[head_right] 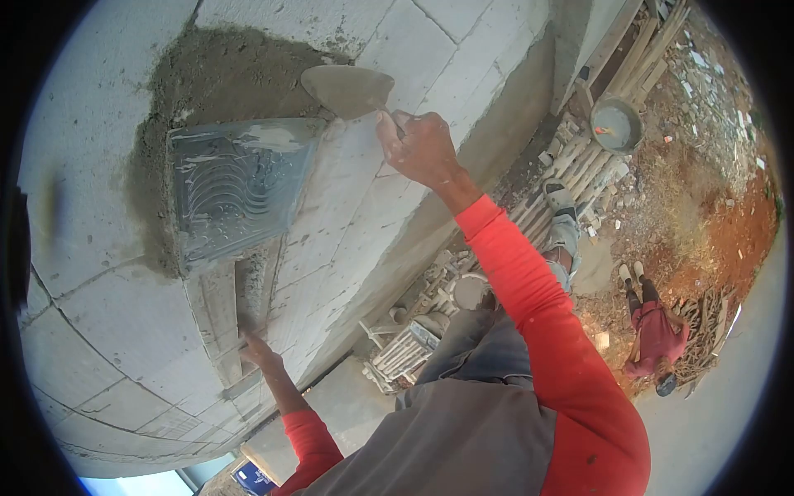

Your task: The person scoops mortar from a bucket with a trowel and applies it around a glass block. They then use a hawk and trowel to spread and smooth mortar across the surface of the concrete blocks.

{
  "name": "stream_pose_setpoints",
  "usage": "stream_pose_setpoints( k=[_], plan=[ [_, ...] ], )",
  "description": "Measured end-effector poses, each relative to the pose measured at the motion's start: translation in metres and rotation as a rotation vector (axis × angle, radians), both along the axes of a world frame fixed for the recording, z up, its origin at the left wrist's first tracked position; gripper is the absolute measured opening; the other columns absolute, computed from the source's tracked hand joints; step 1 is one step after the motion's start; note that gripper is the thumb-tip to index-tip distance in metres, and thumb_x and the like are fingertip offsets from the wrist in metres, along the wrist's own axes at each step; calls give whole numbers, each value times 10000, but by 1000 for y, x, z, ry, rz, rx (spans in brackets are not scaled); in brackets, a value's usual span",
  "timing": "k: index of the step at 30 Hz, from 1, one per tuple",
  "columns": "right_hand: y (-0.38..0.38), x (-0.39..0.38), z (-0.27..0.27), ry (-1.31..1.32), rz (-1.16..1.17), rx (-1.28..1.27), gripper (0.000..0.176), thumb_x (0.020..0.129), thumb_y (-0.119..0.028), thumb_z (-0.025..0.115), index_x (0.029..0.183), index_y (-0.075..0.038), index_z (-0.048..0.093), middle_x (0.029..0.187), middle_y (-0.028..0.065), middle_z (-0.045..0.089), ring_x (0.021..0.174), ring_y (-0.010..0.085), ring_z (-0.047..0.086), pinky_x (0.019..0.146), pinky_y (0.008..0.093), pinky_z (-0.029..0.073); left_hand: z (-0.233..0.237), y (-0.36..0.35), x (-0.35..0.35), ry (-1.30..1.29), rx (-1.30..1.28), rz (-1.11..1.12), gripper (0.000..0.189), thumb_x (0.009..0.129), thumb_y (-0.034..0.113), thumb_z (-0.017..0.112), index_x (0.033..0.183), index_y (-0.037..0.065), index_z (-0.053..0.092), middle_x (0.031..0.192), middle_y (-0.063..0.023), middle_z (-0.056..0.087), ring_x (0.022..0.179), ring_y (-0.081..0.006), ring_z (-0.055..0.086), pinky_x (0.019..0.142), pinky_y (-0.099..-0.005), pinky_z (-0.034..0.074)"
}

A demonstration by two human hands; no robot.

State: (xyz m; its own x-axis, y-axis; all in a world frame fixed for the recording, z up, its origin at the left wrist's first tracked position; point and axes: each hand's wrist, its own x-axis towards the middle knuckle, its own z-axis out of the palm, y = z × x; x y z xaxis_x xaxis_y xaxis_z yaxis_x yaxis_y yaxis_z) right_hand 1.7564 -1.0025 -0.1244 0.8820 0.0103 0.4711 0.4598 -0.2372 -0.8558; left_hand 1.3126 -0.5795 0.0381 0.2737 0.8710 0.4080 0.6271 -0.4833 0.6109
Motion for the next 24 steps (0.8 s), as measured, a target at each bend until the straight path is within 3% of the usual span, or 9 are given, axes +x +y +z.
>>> stream_pose_setpoints(
  k=[1, 4, 7, 11, 14, 17, 20, 23, 24],
  plan=[
    [-6, 8, -4, -159, -12, -144, 369, 1054, -204, 609, 729, -31, 615, 524, 142, 470, 457, 302, 437, 474, 406, 383, 3, -13, 13, -28, -23, -17, 616, 1036, 262, 701, 1447, -164, 531, 1485, -183, 592, 1286, -255, 556, 1161, -392, 386],
    [-32, 16, 19, 151, 37, 92, 334, 1033, -200, 614, 748, -32, 656, 521, 160, 504, 457, 324, 536, 494, 415, 454, 11, -36, 24, -59, -78, -97, 630, 1034, 260, 708, 1465, -157, 516, 1500, -183, 578, 1302, -251, 546, 1170, -387, 378],
    [-1, 8, -2, -64, 83, -184, 347, 1021, -221, 621, 739, -21, 650, 532, 176, 526, 486, 351, 583, 511, 439, 471, -1, 4, -10, -27, -60, -198, 645, 1035, 262, 712, 1482, -151, 499, 1520, -182, 560, 1326, -248, 533, 1184, -384, 367],
    [-14, 8, 27, 333, -51, 450, 388, 1020, -234, 630, 698, -18, 612, 521, 195, 520, 475, 387, 541, 510, 474, 418, -20, 37, -34, -11, 0, -184, 660, 1035, 272, 717, 1490, -148, 489, 1530, -183, 550, 1337, -250, 526, 1193, -388, 360],
    [27, -4, -5, -6, 14, 23, 408, 1046, -200, 617, 680, -23, 581, 493, 130, 443, 429, 279, 448, 479, 410, 379, -25, 54, -49, 6, 22, -195, 681, 1033, 280, 723, 1504, -144, 474, 1538, -183, 543, 1339, -257, 526, 1197, -391, 356],
    [1, -7, 41, 320, 20, 573, 402, 1050, -176, 617, 683, -21, 565, 502, 116, 408, 437, 258, 419, 476, 388, 364, -33, 50, -29, -45, 33, -174, 687, 1033, 286, 724, 1507, -143, 472, 1539, -183, 543, 1338, -264, 527, 1195, -394, 358],
    [30, -11, 18, 115, 97, 278, 399, 1055, -190, 619, 699, -16, 571, 523, 127, 410, 443, 263, 401, 473, 386, 361, -14, 12, -14, -73, 26, -128, 686, 1033, 290, 724, 1505, -142, 477, 1536, -184, 547, 1335, -269, 529, 1189, -396, 362],
    [13, -7, 29, 232, 27, 469, 384, 1049, -185, 622, 704, -23, 571, 543, 146, 437, 452, 298, 416, 479, 401, 376, -29, 32, -16, -20, 79, -210, 694, 1033, 296, 723, 1509, -142, 473, 1539, -184, 545, 1337, -272, 528, 1188, -399, 364],
    [21, -19, 24, 220, 42, 378, 392, 1055, -186, 616, 702, -23, 566, 546, 135, 423, 458, 285, 394, 479, 392, 368, -20, 33, -30, 20, 77, -231, 700, 1033, 299, 723, 1514, -141, 468, 1542, -185, 542, 1338, -273, 528, 1189, -400, 364]
  ],
)
